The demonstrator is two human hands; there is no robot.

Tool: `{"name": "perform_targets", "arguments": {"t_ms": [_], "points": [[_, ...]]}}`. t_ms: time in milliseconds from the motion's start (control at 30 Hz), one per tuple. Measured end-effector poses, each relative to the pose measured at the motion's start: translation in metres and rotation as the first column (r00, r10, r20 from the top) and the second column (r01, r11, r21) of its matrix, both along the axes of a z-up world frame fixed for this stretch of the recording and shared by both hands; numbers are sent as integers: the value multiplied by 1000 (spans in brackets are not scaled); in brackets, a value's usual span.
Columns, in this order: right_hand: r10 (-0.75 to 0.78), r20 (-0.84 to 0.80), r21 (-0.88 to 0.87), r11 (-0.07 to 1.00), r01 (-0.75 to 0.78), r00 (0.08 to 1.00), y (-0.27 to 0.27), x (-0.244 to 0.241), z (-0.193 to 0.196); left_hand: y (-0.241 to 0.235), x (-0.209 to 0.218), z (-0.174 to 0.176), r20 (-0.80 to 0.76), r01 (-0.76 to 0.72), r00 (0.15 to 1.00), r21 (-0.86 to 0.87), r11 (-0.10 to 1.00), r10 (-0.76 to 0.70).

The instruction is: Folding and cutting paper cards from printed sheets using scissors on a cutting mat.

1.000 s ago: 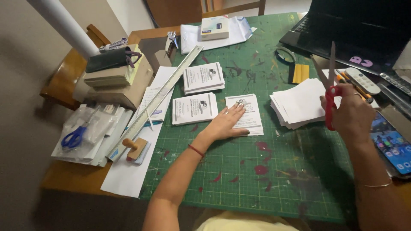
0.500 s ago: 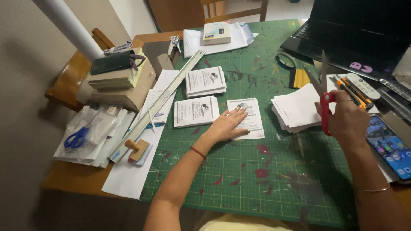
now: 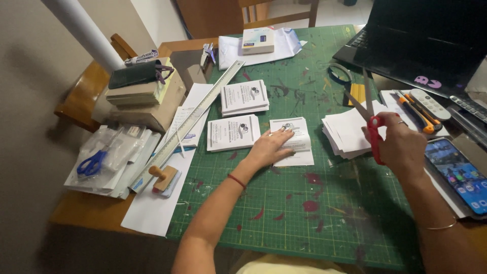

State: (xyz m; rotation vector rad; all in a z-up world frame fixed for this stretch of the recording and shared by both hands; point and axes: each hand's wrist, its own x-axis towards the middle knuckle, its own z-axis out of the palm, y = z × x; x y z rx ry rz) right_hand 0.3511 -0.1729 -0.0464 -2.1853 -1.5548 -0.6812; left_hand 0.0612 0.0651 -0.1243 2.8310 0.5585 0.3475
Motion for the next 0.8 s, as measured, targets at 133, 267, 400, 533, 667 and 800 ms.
{"name": "perform_targets", "arguments": {"t_ms": [133, 267, 400, 533, 667, 800], "points": [[18, -34, 11, 1000, -17, 999, 4, -12, 3, 2, 3, -6, 116, -24, 993, 19, 1000, 22], [133, -173, -19, 990, -139, 976, 7, -29, 6, 1, 2, 5, 326, -159, 932, -21, 987, 157], [27, -457, -181, 976, -122, 889, 14, -52, 8, -15, -11, 41, 602, -216, 771, -56, 975, 205], [218, -737, 103, 972, -213, 640, 13, -71, -14, -45, -17, 70, 669, -213, 671, -239, 947, 320], [394, -840, 308, 912, -271, 373, 14, -71, -9, -69, -20, 93, 750, -30, 604, -318, 948, 270], [571, -762, 474, 814, -336, 306, 15, -58, -14, -62, -17, 84, 746, -7, 563, -427, 904, 356]]}}
